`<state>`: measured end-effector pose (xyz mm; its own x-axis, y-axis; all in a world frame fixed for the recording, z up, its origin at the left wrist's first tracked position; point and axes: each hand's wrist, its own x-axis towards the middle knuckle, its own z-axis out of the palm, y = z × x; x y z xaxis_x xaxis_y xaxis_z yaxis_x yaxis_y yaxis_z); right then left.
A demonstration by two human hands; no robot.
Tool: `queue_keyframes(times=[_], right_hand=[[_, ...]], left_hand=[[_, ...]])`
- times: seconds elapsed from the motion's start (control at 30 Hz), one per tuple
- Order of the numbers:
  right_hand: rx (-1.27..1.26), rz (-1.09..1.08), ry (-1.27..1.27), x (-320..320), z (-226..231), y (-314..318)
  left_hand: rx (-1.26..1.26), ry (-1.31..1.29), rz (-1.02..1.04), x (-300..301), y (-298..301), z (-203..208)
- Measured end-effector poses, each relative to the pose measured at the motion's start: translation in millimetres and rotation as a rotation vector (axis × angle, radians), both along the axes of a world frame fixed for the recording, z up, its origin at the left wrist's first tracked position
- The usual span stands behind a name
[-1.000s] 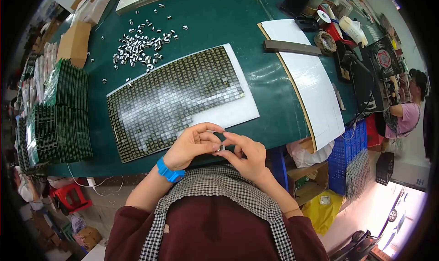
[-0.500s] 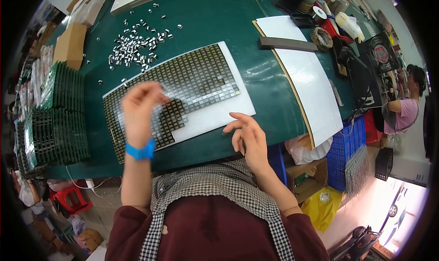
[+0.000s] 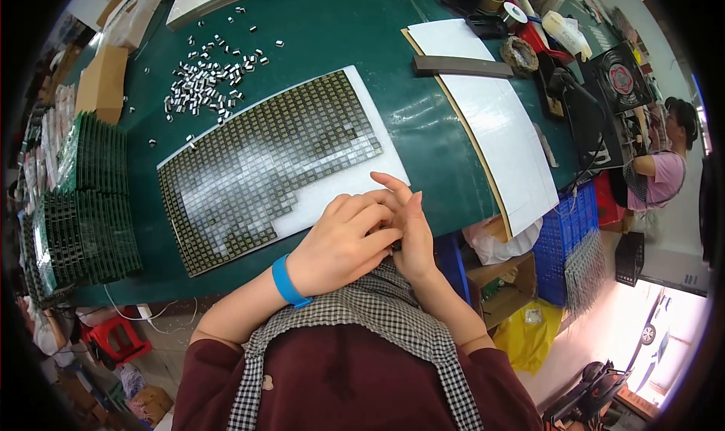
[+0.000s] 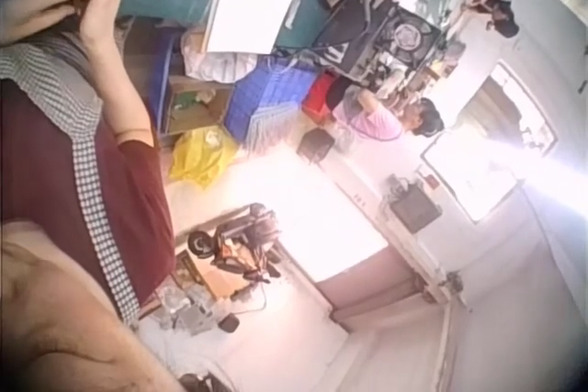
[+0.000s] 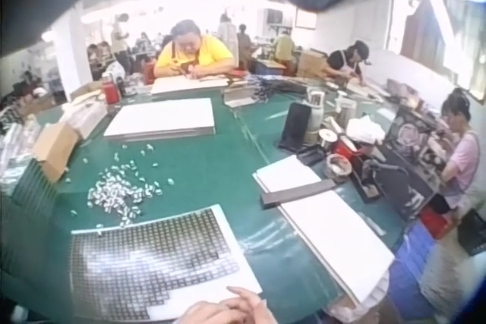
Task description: The person assembles small electronic components by hand, placing them one by one into a grid-like sheet on a workbench.
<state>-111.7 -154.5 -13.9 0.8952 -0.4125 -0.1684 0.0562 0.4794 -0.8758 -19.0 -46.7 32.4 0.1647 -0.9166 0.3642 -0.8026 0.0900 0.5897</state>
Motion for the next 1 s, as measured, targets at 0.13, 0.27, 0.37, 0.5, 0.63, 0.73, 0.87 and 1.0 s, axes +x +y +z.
queue_keyframes(times=[0.13, 0.27, 0.37, 0.5, 0.63, 0.73, 0.87, 1.0], right_hand=[[0.016, 0.014, -0.001, -1, 4, -1], [0.024, 0.030, -0.037, -8, 8, -9], [-0.161, -0.010, -0.023, -10, 7, -5], [-0.164, -0.090, 0.080, -9, 10, 6], [-0.116, -0.062, 0.086, -14, 9, 8], [-0.075, -0.093, 0.068, -15, 9, 12], [0.100, -0.046, 0.067, -15, 5, -5], [-0.069, -0.082, 0.085, -15, -1, -13]], left_hand=[[-0.040, -0.078, 0.010, -3, -1, -8], [-0.164, 0.108, 0.112, -2, 3, -7], [-0.138, 0.371, 0.406, 1, 6, -5], [-0.148, 0.273, 0.429, -1, 12, -8], [-0.106, 0.360, 0.410, -6, 17, -11], [-0.065, 0.423, 0.395, -8, 21, -12], [0.007, 0.435, 0.462, 1, 38, -10], [0.170, -0.178, 0.695, 33, 55, -17]])
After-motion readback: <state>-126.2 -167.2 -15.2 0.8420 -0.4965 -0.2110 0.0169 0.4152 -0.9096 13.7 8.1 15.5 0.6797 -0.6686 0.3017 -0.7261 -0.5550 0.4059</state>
